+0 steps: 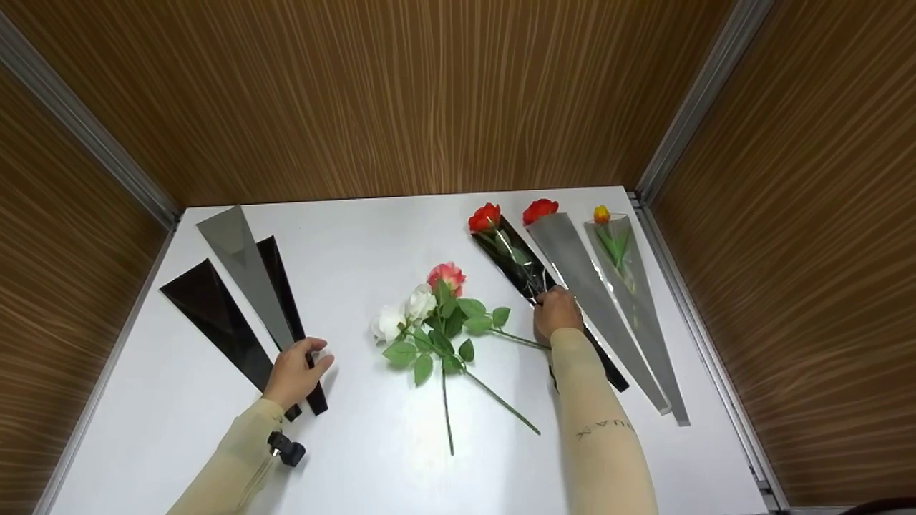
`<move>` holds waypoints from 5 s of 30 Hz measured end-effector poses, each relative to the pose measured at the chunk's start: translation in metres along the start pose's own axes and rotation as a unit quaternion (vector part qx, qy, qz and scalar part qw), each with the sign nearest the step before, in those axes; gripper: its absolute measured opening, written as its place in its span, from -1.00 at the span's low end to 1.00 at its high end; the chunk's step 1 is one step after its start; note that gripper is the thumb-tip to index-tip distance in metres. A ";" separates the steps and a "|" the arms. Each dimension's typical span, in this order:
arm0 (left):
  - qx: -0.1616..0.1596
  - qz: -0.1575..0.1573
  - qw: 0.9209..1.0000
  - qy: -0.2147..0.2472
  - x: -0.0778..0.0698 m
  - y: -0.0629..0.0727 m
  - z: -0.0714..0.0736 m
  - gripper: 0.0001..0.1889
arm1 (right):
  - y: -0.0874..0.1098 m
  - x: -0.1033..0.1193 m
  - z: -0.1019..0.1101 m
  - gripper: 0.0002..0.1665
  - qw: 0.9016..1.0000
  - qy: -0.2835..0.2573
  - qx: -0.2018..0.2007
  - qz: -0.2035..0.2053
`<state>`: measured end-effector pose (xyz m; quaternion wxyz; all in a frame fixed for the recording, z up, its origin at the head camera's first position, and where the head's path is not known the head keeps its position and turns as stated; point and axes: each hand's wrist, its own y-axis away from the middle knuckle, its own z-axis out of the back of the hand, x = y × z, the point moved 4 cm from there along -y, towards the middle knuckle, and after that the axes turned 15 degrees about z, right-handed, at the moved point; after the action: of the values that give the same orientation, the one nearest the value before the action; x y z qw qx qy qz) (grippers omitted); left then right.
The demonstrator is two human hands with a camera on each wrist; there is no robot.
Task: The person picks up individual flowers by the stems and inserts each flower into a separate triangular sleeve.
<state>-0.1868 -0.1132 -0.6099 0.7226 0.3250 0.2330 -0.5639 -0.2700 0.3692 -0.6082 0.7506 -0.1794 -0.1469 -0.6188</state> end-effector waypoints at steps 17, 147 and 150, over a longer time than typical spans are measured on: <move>-0.024 -0.005 1.000 0.007 0.002 0.000 0.011 -0.64 | 0.001 0.026 0.013 -0.71 0.993 -0.008 -0.091 0.077; -0.333 -0.217 0.914 0.082 -0.068 0.036 0.076 -0.74 | 0.062 0.193 -0.022 -0.87 0.931 -0.099 -0.039 0.350; -0.326 -0.237 0.911 0.085 -0.083 0.044 0.073 -0.72 | 0.060 0.213 -0.027 -0.80 0.929 -0.133 -0.003 0.345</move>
<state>-0.1674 -0.1050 -0.4931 0.6111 0.0536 0.5341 -0.5817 -0.1700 0.1808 -0.5430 0.8908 -0.3014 -0.1727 -0.2931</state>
